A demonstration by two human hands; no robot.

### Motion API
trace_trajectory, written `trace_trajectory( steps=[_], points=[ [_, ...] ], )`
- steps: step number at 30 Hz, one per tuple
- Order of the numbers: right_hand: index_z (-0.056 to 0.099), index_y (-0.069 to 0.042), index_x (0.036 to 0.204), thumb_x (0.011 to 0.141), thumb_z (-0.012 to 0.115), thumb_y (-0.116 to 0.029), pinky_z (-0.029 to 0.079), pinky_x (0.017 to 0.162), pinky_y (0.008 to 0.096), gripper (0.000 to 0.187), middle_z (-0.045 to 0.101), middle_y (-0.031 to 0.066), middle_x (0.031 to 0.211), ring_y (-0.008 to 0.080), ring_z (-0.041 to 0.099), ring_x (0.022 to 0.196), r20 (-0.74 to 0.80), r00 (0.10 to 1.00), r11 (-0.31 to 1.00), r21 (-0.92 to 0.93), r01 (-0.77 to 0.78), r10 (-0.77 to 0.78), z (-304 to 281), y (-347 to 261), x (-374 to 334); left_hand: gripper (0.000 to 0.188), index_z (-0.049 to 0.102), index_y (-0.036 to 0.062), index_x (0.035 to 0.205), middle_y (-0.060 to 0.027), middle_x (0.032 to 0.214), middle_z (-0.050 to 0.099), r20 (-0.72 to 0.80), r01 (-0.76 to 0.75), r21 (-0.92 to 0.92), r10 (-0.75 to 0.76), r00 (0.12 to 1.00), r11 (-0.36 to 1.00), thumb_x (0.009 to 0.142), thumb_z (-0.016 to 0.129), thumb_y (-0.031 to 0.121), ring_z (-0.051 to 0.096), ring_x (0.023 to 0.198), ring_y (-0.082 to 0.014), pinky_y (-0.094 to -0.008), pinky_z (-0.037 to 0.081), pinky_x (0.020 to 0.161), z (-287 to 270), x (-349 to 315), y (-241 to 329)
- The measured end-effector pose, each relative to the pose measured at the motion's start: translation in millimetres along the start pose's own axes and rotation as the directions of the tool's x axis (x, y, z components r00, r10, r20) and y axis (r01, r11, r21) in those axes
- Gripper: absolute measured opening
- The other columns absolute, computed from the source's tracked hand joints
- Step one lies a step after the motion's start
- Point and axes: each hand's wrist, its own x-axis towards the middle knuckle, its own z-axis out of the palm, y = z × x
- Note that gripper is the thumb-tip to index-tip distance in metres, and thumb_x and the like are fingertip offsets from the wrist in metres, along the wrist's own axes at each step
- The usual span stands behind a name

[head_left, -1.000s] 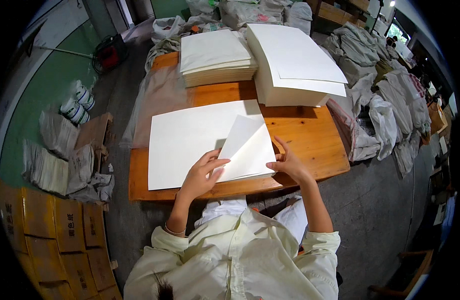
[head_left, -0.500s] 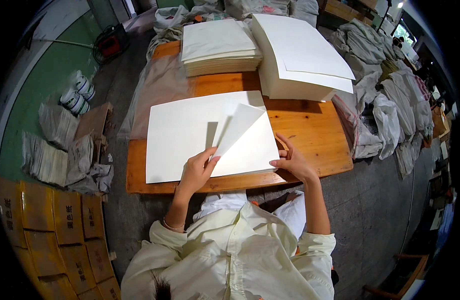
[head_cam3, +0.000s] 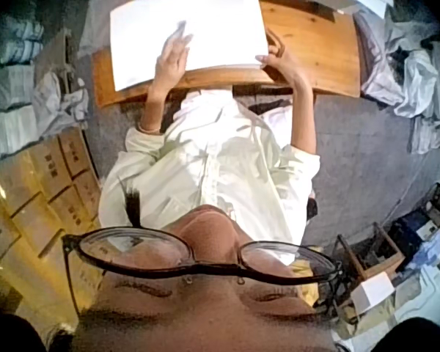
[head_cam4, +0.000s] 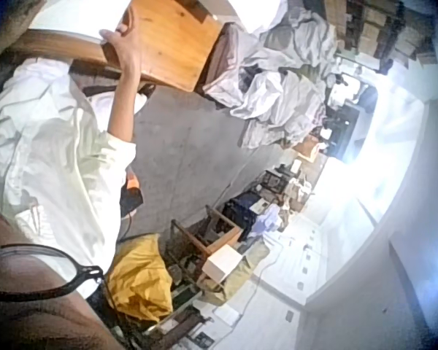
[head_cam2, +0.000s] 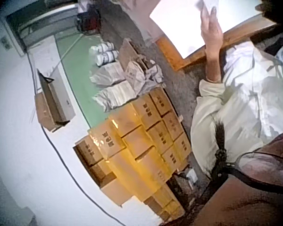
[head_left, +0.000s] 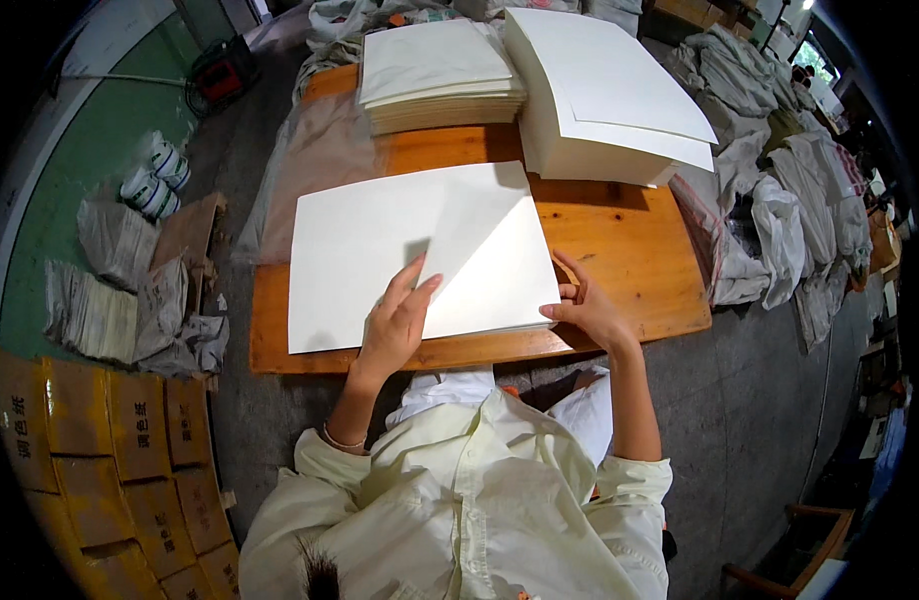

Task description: The person wraps individual white rectangular sheets of paper with clear plastic film on a wooden table. They pick up a sheet, place it on a plastic sheet, fold the plastic over the paper, and smooth it down before stacking the wrapped item. The process is repeated for multiple sheets throughout the video.

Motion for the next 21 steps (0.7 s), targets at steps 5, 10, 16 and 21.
trace_trajectory(
  steps=[5,10,16,21],
  points=[
    [0.02,-0.005,0.146,0.073,0.075,0.0,0.049,0.076,0.0238,0.091,0.065,0.0074,0.088,0.0115,0.061,0.08,-0.08,0.997,0.985,-0.175,-0.005,-0.009,3,2,5,0.041,0.062,0.0134,0.115,-0.0125,0.134,0.047,0.364,-0.061,0.012,0.052,0.93,0.998,0.075,0.073,0.013,0.065,0.095,-0.0215,-0.0308,0.055,0.077,-14,11,17],
    [0.018,-0.005,0.146,0.073,0.076,-0.003,0.049,0.072,0.0242,0.093,0.065,0.0103,0.091,0.0123,0.061,0.08,-0.02,0.998,0.999,-0.013,0.053,-0.053,3,1,0,0.035,0.062,0.0139,0.117,-0.0102,0.134,0.047,0.246,0.085,-0.006,-0.081,0.966,0.996,0.082,0.064,0.01,0.064,0.095,-0.0221,-0.0325,0.054,0.075,-8,2,5],
    [0.018,-0.005,0.146,0.072,0.076,-0.002,0.049,0.071,0.0242,0.094,0.065,0.01,0.091,0.0124,0.061,0.082,0.02,1.0,1.0,0.005,0.013,-0.013,-3,2,1,0.04,0.062,0.0132,0.118,-0.0141,0.133,0.047,0.291,0.005,0.014,-0.009,0.957,1.0,0.079,0.063,0.003,0.064,0.095,-0.0226,-0.0305,0.054,0.076,-12,6,9],
    [0.019,-0.004,0.145,0.072,0.076,0.0,0.048,0.07,0.0227,0.093,0.065,0.01,0.09,0.0121,0.061,0.082,-0.058,0.998,0.991,-0.133,0.027,-0.035,4,5,5,0.042,0.064,0.0154,0.114,-0.0098,0.131,0.05,0.329,-0.018,0.021,0.01,0.944,1.0,0.073,0.074,0.016,0.065,0.09,-0.0206,-0.0307,0.055,0.075,-13,12,17]
  ],
)
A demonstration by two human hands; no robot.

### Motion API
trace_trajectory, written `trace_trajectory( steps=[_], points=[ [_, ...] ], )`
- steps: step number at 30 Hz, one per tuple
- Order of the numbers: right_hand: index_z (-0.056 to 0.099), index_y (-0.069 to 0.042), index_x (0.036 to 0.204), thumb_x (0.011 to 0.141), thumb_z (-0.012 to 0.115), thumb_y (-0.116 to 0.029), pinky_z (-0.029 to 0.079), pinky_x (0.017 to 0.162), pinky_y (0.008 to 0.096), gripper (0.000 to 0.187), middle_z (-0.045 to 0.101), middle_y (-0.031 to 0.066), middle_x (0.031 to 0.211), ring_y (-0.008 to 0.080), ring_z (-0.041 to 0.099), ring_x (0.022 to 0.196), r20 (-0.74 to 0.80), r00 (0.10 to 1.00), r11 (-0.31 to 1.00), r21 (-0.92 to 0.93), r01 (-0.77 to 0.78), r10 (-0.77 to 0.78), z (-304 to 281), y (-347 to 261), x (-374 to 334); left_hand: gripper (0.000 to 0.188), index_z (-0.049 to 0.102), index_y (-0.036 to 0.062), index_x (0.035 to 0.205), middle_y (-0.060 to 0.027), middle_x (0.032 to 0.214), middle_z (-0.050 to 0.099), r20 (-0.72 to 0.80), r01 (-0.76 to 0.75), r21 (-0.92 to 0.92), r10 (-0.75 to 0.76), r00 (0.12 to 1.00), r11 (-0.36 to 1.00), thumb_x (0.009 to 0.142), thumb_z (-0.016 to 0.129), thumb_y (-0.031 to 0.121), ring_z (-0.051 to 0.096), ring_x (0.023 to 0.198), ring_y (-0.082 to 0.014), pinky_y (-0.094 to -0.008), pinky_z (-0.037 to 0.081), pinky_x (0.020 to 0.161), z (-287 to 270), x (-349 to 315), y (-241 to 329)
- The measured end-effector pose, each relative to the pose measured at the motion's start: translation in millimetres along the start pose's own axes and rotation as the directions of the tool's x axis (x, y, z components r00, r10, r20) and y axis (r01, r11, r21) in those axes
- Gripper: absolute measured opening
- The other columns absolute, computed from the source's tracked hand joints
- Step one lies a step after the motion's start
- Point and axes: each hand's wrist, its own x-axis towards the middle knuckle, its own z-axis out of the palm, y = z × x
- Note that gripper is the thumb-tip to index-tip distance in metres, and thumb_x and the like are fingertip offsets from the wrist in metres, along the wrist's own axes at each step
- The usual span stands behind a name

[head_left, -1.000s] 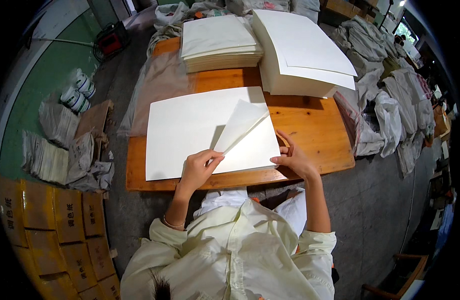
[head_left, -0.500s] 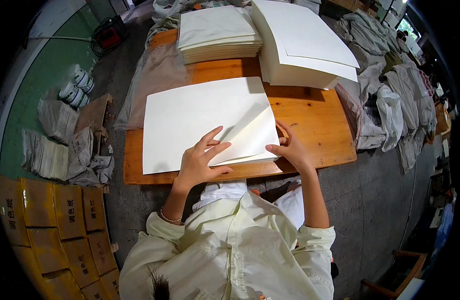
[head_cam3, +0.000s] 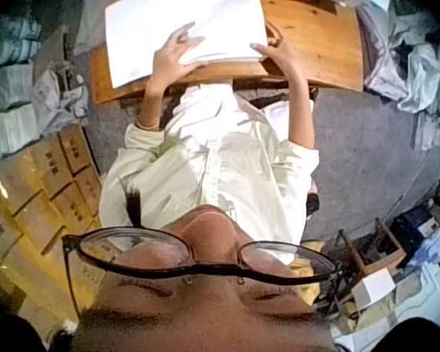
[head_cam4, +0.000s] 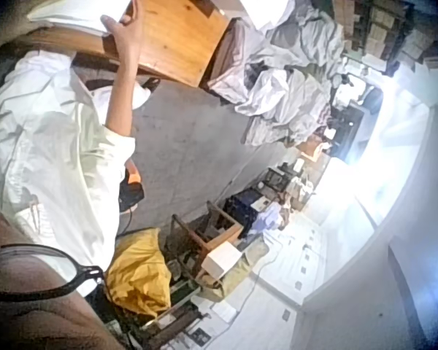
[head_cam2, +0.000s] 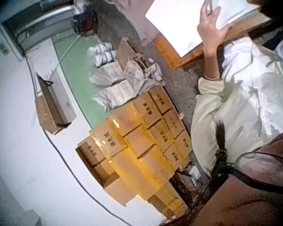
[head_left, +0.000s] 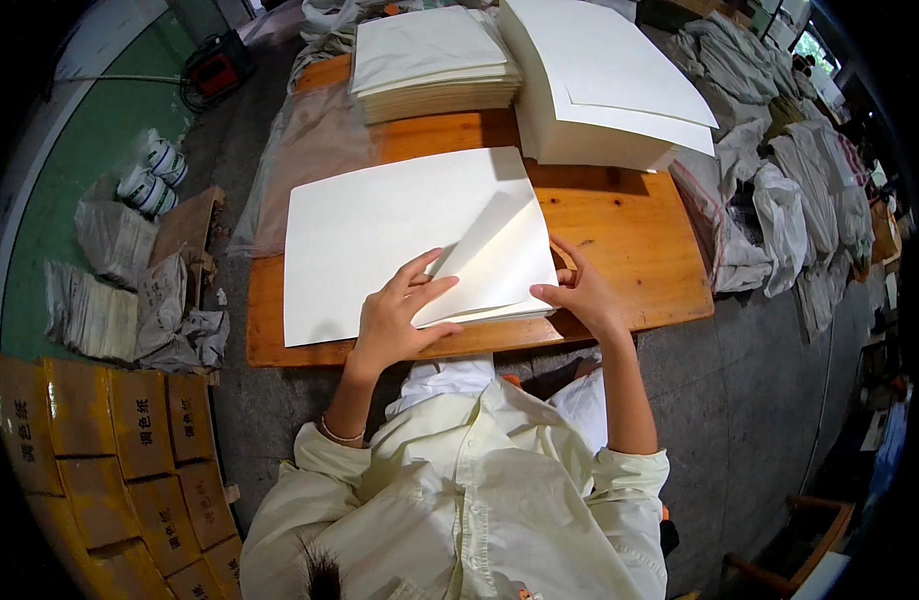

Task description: The person wraps individual white rectangular sheets of paper with clear plastic film on a wooden table. They pick up a sheet, place it on a plastic sheet, fold the plastic over the paper, and smooth it down before stacking the wrapped item. The process is repeated for multiple sheets throughout the video.

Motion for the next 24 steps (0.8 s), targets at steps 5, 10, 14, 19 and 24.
trace_trajectory(
  steps=[5,10,14,19,24],
  points=[
    [0.023,-0.002,0.144,0.072,0.076,-0.001,0.048,0.066,0.0223,0.09,0.066,0.01,0.089,0.0119,0.061,0.079,0.019,1.0,0.984,0.178,0.016,-0.019,0,-9,-10,0.043,0.06,0.0154,0.121,-0.013,0.13,0.05,-0.224,0.056,-0.014,-0.058,0.973,0.998,0.079,0.065,0.003,0.065,0.091,-0.0242,-0.0316,0.054,0.075,8,-4,-11],
    [0.024,-0.005,0.145,0.073,0.076,-0.002,0.05,0.07,0.0233,0.089,0.066,0.0073,0.085,0.0112,0.062,0.078,0.005,1.0,0.995,0.095,-0.004,0.003,-4,-2,-5,0.04,0.062,0.0138,0.119,-0.0159,0.133,0.046,0.023,0.016,-0.019,-0.016,1.0,1.0,0.08,0.067,0.008,0.063,0.096,-0.0227,-0.0319,0.054,0.078,3,-3,-7],
    [0.023,-0.001,0.144,0.073,0.076,-0.003,0.048,0.068,0.0234,0.089,0.066,0.009,0.086,0.0111,0.061,0.078,-0.066,0.998,0.999,-0.043,0.022,-0.024,5,0,-2,0.041,0.065,0.0164,0.114,-0.0097,0.131,0.05,-0.004,-0.002,0.014,0.002,1.0,1.0,0.074,0.072,0.015,0.065,0.087,-0.0193,-0.0313,0.055,0.075,0,1,2],
    [0.026,-0.001,0.143,0.073,0.076,-0.002,0.048,0.065,0.022,0.086,0.065,0.0089,0.088,0.0104,0.06,0.074,-0.031,0.999,0.988,0.149,0.027,-0.023,4,-9,-11,0.038,0.064,0.0148,0.117,-0.0111,0.134,0.047,-0.175,0.072,-0.038,-0.077,0.981,0.997,0.081,0.063,0.003,0.064,0.089,-0.0219,-0.031,0.054,0.075,6,-2,-8],
    [0.027,-0.004,0.143,0.072,0.077,-0.003,0.05,0.071,0.0227,0.087,0.066,0.0096,0.09,0.0114,0.062,0.078,-0.004,1.0,0.996,0.088,0.017,-0.017,-1,-5,-9,0.039,0.063,0.016,0.118,-0.0136,0.136,0.044,-0.102,-0.008,0.092,0.018,0.995,0.996,0.083,0.058,0.001,0.064,0.091,-0.023,-0.0309,0.054,0.076,6,-2,-11]
  ],
)
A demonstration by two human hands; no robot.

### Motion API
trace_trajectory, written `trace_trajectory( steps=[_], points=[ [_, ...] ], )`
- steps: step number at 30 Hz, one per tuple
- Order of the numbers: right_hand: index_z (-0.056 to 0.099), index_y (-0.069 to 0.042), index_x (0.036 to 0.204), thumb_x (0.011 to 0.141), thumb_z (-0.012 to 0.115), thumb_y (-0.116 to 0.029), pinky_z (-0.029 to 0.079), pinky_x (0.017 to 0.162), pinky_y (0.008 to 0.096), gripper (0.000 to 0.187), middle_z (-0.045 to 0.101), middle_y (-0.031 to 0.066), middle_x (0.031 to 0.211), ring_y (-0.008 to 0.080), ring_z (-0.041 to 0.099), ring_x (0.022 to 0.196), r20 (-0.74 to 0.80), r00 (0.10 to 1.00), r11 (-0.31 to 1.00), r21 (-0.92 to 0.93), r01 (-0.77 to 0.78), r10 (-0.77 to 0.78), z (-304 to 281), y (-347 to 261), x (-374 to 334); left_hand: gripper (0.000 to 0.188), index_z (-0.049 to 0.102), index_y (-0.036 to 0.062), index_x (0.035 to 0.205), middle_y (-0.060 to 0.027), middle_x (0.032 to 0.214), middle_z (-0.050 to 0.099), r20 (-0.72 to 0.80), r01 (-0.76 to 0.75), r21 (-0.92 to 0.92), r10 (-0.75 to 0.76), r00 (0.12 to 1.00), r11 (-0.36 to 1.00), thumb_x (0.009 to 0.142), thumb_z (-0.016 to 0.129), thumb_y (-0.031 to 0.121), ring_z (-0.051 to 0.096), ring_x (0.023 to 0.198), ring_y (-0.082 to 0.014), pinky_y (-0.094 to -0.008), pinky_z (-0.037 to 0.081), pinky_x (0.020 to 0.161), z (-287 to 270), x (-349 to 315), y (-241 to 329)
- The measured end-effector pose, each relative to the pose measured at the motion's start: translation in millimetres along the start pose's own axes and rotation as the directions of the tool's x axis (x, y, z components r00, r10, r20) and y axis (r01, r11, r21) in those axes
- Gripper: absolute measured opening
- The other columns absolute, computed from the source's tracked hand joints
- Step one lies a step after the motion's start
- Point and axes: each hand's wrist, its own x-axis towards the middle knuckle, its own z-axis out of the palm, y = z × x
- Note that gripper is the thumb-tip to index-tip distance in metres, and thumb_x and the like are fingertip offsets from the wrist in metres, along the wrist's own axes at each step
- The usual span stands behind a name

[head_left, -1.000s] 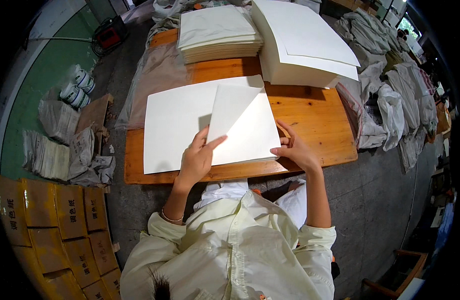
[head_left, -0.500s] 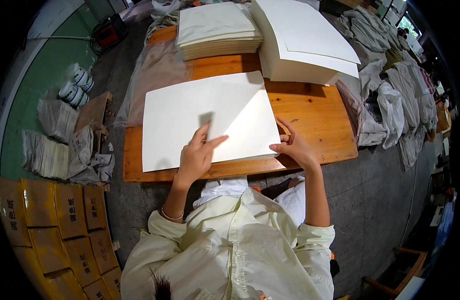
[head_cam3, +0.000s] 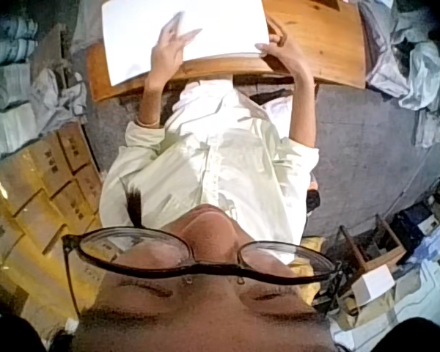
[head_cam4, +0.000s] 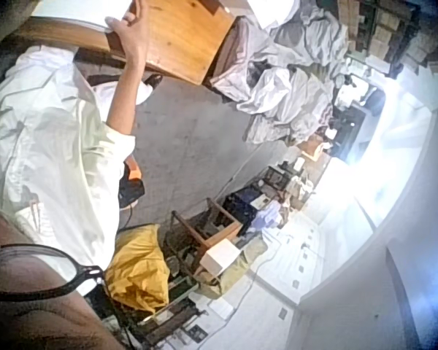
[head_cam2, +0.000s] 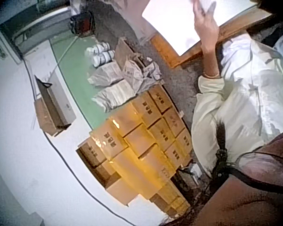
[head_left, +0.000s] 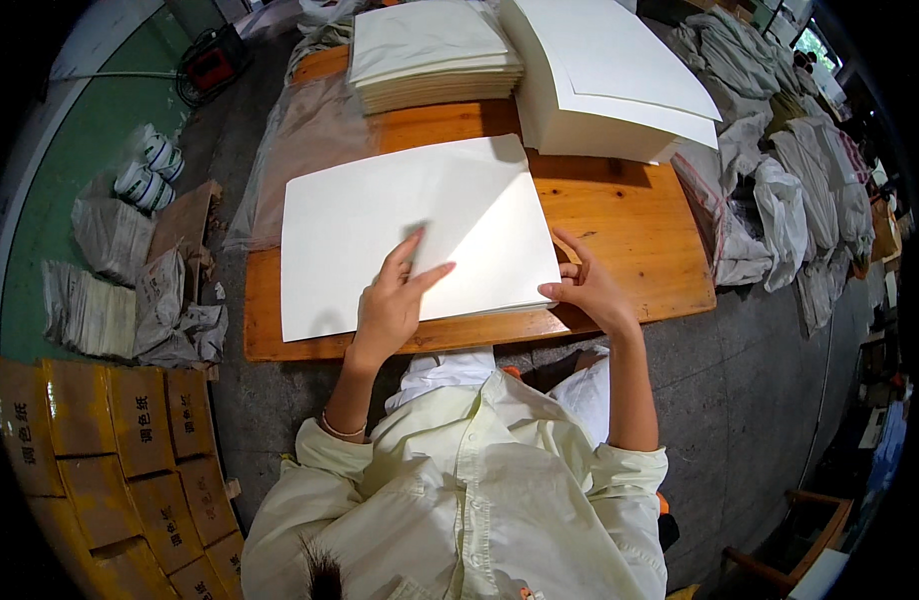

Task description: The person wraps individual white rectangular sheets of paper with clear plastic film on a wooden table. They pick up a sheet, place it on a plastic sheet, fold the plastic over the paper, and smooth it down before stacking the wrapped item. The process is repeated for multiple sheets throughout the video.

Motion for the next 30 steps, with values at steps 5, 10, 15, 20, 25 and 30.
trace_trajectory(
  steps=[5,10,15,20,25,30],
  points=[
    [0.028,-0.002,0.142,0.072,0.076,-0.001,0.049,0.069,0.0221,0.084,0.066,0.0116,0.094,0.0118,0.062,0.081,-0.08,0.997,0.988,-0.152,-0.003,-0.009,8,3,4,0.038,0.063,0.0162,0.118,-0.0128,0.138,0.043,0.107,0.052,-0.073,-0.044,0.993,0.996,0.082,0.062,0.005,0.064,0.092,-0.0224,-0.0315,0.054,0.076,-7,4,13],
    [0.029,-0.001,0.141,0.071,0.077,-0.001,0.049,0.068,0.0221,0.085,0.066,0.0083,0.086,0.0107,0.061,0.078,-0.019,1.0,0.998,0.07,0.011,-0.01,4,-6,-4,0.037,0.064,0.0159,0.117,-0.0134,0.139,0.042,-0.075,0.132,-0.066,-0.137,0.988,0.989,0.081,0.063,0.006,0.064,0.092,-0.0205,-0.0306,0.054,0.075,2,-3,1],
    [0.029,0.0,0.141,0.071,0.077,-0.002,0.048,0.066,0.0225,0.085,0.065,0.0064,0.082,0.0097,0.06,0.074,-0.027,0.999,0.999,-0.016,0.035,-0.036,1,5,2,0.038,0.063,0.0146,0.118,-0.0163,0.142,0.037,0.109,0.125,-0.105,-0.114,0.987,0.987,0.083,0.061,0.001,0.063,0.093,-0.0213,-0.0293,0.052,0.083,-4,-1,5],
    [0.029,0.0,0.141,0.073,0.077,-0.003,0.046,0.063,0.0216,0.083,0.063,0.0043,0.08,0.0086,0.057,0.07,-0.121,0.992,0.989,-0.142,0.029,-0.047,9,7,5,0.034,0.066,0.0168,0.113,-0.0139,0.14,0.04,0.079,0.035,-0.036,-0.032,0.996,0.999,0.081,0.064,0.006,0.065,0.09,-0.0197,-0.0305,0.054,0.073,-4,4,12],
    [0.03,0.0,0.141,0.073,0.077,-0.004,0.044,0.062,0.0202,0.083,0.062,0.0026,0.077,0.0075,0.056,0.07,-0.075,0.997,0.999,0.04,0.037,-0.034,8,-3,-3,0.036,0.066,0.0177,0.114,-0.0134,0.14,0.04,-0.034,0.169,-0.13,-0.175,0.984,0.977,0.08,0.065,0.005,0.065,0.089,-0.0192,-0.0305,0.054,0.072,0,-3,1],
    [0.028,0.0,0.142,0.073,0.076,-0.004,0.046,0.063,0.0203,0.084,0.061,0.0029,0.077,0.0077,0.057,0.07,-0.024,0.999,0.999,-0.014,0.031,-0.031,4,-1,0,0.037,0.065,0.018,0.115,-0.0137,0.139,0.041,0.037,0.081,-0.118,-0.077,0.996,0.99,0.08,0.064,0.005,0.065,0.089,-0.0195,-0.0305,0.055,0.072,-2,0,6]
  ],
)
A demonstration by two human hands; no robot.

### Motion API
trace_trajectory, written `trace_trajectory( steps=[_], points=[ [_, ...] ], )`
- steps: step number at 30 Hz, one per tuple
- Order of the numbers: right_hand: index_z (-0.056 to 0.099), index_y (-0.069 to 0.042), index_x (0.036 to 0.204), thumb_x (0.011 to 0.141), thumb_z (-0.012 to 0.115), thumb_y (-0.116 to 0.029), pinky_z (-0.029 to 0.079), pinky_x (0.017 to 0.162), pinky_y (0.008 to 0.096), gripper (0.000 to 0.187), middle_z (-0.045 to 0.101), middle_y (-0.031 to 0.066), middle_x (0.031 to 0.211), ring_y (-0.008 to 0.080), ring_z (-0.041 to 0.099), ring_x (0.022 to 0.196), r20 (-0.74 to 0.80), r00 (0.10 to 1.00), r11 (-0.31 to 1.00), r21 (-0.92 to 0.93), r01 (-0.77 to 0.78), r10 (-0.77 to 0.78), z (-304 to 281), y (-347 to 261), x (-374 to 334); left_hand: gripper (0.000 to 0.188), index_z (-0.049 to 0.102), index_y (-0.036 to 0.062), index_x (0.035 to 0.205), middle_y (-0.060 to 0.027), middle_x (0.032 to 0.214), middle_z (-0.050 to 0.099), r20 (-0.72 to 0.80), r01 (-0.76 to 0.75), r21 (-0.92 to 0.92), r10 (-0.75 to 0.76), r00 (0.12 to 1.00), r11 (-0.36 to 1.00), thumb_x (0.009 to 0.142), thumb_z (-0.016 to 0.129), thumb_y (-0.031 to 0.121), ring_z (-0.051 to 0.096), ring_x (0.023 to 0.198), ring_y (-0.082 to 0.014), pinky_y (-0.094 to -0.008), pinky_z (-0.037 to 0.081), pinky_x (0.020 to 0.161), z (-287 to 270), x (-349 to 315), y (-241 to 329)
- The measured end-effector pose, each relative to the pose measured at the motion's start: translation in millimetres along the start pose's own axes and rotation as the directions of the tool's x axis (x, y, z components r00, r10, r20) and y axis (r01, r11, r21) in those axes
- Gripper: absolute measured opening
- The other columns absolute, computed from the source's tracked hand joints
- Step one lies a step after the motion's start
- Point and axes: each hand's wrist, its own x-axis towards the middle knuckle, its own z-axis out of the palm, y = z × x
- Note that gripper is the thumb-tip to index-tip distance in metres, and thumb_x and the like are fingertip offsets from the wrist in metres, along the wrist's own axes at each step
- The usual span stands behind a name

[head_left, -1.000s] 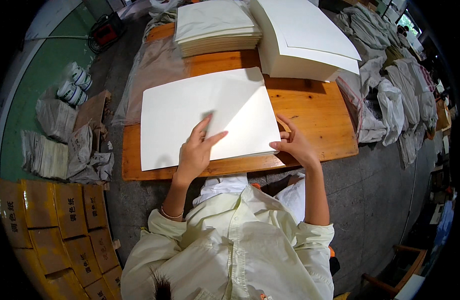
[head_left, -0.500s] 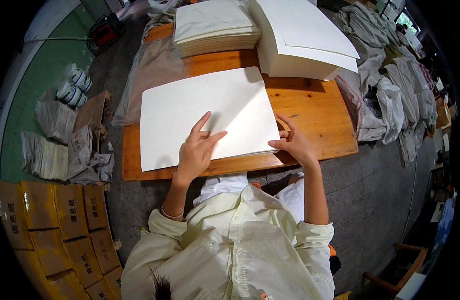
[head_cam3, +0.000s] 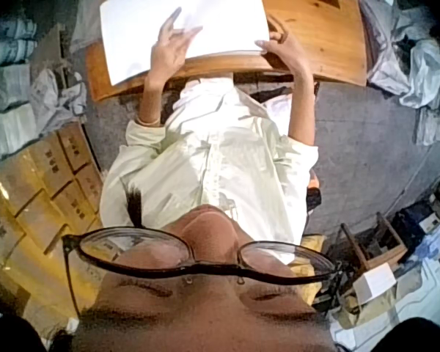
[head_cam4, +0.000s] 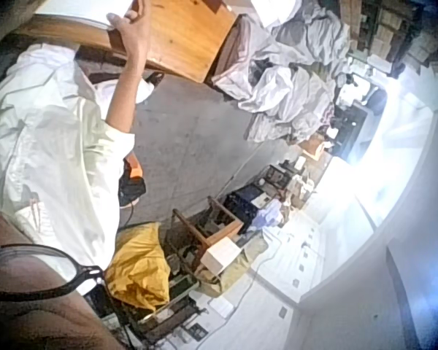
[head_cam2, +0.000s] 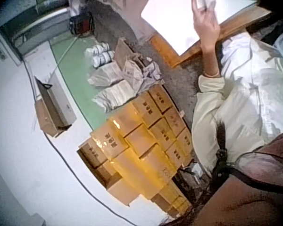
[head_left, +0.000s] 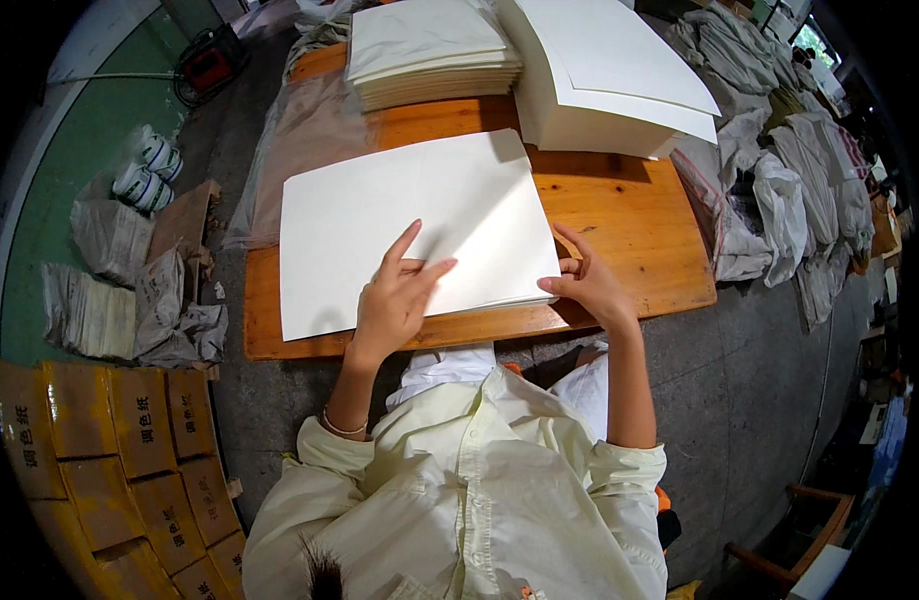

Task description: The person wraps individual white rectangular sheets of paper with clear plastic film on a wooden table. They pick up a sheet, place it on a plastic sheet, fold the plastic over the paper, and smooth it down before stacking the wrapped item. The process is repeated for multiple sheets throughout the video.

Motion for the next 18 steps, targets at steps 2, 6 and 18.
trace_trajectory(
  steps=[2,6,18],
  points=[
    [0.026,-0.001,0.143,0.073,0.076,-0.003,0.048,0.065,0.0209,0.086,0.062,0.0036,0.078,0.0087,0.058,0.071,-0.032,0.999,0.994,-0.111,0.001,-0.004,-2,11,6,0.037,0.065,0.0181,0.115,-0.014,0.139,0.041,0.027,-0.063,0.052,0.062,0.998,0.997,0.081,0.064,0.005,0.064,0.09,-0.0192,-0.0306,0.055,0.072,0,3,5],
    [0.027,-0.001,0.142,0.072,0.076,-0.003,0.049,0.065,0.0222,0.086,0.061,0.0036,0.078,0.0088,0.057,0.07,-0.067,0.998,0.997,-0.073,0.013,-0.017,3,9,6,0.036,0.065,0.0186,0.115,-0.0146,0.139,0.041,0.033,0.03,0.014,-0.031,0.999,0.999,0.081,0.064,0.007,0.064,0.092,-0.0204,-0.0309,0.056,0.075,0,0,2],
    [0.03,0.0,0.142,0.069,0.079,-0.002,0.048,0.063,0.022,0.088,0.061,0.0049,0.08,0.0089,0.056,0.07,-0.094,0.996,0.991,-0.136,-0.009,-0.004,6,6,6,0.044,0.061,0.0138,0.121,-0.0172,0.142,0.036,0.049,-0.049,0.047,0.047,0.998,0.998,0.08,0.06,-0.003,0.064,0.092,-0.0218,-0.0302,0.055,0.079,-1,0,3]
  ],
)
